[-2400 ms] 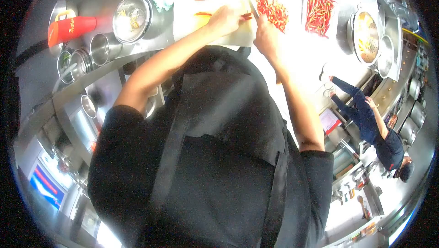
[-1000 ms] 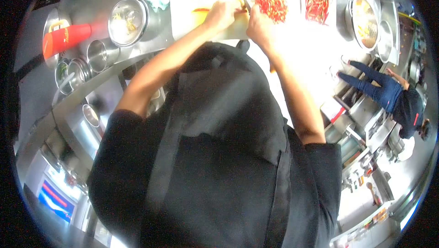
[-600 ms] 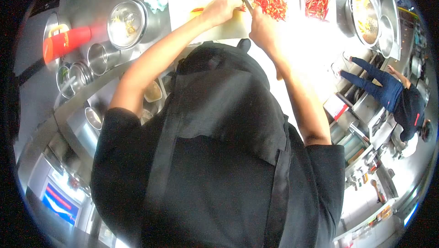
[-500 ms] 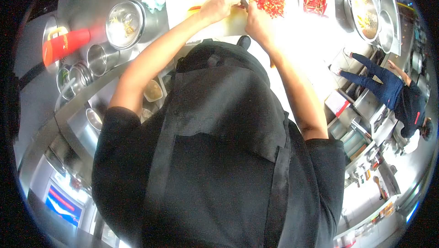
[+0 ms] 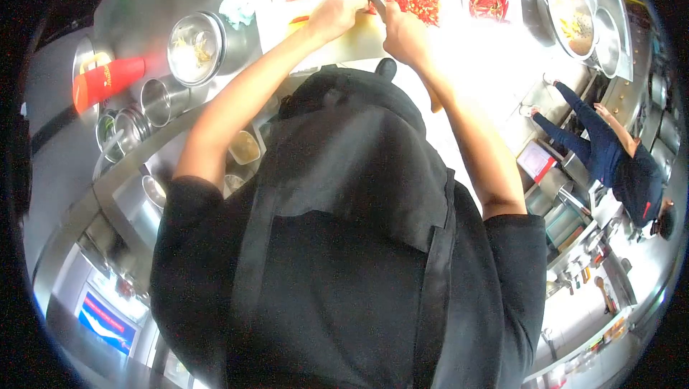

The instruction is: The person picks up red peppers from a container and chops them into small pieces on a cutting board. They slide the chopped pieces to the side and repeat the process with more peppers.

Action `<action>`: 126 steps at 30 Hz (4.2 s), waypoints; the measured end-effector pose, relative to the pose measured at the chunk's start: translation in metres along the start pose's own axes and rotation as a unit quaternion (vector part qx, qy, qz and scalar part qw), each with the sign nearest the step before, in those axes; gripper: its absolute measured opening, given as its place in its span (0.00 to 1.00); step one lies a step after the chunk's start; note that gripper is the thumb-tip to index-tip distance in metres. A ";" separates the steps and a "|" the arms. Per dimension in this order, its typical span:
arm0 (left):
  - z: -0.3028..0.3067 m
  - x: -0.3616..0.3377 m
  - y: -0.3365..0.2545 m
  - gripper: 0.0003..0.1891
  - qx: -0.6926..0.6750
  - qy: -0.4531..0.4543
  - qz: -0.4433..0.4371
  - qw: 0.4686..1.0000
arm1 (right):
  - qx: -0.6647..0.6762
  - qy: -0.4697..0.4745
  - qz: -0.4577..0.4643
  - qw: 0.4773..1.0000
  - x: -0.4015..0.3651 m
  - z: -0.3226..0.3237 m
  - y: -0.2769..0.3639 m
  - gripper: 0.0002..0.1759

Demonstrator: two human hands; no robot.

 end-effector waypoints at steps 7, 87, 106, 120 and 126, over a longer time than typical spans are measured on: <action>0.001 0.003 0.002 0.09 0.035 -0.012 0.021 0.999 | 0.185 0.075 -0.119 0.973 0.013 -0.001 -0.004 0.15; 0.030 0.007 0.003 0.05 0.036 -0.138 0.084 0.986 | 0.002 -0.047 -0.052 0.998 0.010 -0.026 -0.017 0.12; 0.079 -0.053 0.011 0.13 0.272 -0.057 0.141 0.950 | 0.136 -0.022 0.027 0.990 -0.026 -0.033 -0.037 0.15; -0.002 -0.041 -0.010 0.14 0.033 -0.143 0.119 0.982 | -0.003 -0.027 0.059 0.998 -0.028 0.010 0.003 0.14; 0.000 -0.041 -0.013 0.14 -0.024 -0.133 0.167 0.977 | -0.004 0.026 -0.023 0.999 -0.005 0.004 0.011 0.11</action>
Point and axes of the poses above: each hand's wrist, its own x-axis towards the middle knuckle, its own z-axis out of the back of the hand, y = z × x, the point moved 6 cm from there along x, towards the middle knuckle, and after that the axes turned 1 degree about x, right-handed, at the moved point
